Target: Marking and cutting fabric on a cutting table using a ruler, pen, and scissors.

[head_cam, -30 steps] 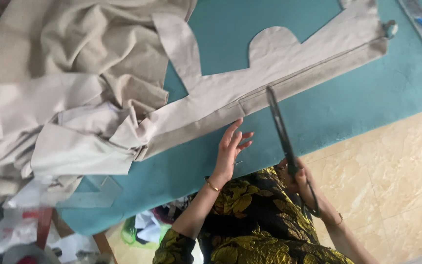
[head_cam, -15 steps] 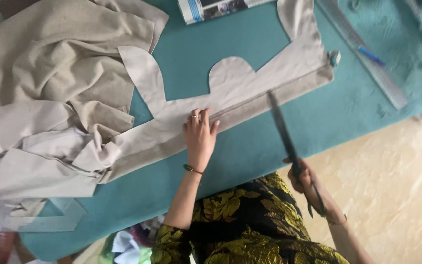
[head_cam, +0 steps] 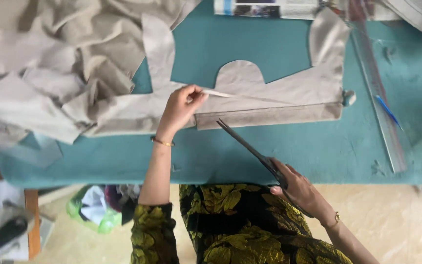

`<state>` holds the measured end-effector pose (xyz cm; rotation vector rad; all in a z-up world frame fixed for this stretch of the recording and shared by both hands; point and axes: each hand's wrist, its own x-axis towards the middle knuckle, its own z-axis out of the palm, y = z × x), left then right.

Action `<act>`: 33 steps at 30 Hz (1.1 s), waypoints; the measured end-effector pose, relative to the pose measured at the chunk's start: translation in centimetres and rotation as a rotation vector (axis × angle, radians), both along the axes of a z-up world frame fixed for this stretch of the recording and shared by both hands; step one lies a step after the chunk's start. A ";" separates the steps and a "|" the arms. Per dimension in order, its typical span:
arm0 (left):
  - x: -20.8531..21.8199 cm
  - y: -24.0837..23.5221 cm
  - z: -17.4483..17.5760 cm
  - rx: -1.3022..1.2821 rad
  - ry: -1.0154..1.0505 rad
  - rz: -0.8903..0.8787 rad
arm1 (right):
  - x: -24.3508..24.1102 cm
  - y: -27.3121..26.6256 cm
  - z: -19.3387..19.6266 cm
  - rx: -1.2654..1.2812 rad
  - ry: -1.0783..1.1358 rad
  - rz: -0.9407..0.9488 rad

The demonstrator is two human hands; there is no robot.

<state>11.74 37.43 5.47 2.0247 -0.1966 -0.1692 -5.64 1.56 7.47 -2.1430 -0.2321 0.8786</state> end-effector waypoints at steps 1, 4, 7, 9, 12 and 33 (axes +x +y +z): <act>0.0 0.1 0.0 0.006 0.002 0.032 | 0.4 -0.2 -1.1 0.006 0.002 0.032; 0.2 0.1 0.2 0.028 -0.042 0.058 | 1.9 0.5 -2.9 -0.203 0.010 0.143; 0.0 0.0 1.2 0.070 -0.008 0.050 | 3.7 3.3 -1.5 -0.253 -0.250 0.145; 0.3 -0.2 2.1 0.088 0.042 -0.004 | 4.7 4.6 -1.2 -0.259 -0.333 0.147; 0.5 -0.4 2.9 0.133 0.047 -0.025 | 5.4 5.9 -1.2 -0.249 -0.335 0.155; 6.4 -23.9 -5.2 -0.154 -0.168 -0.347 | -4.6 -10.8 -4.5 -0.144 -0.029 -0.721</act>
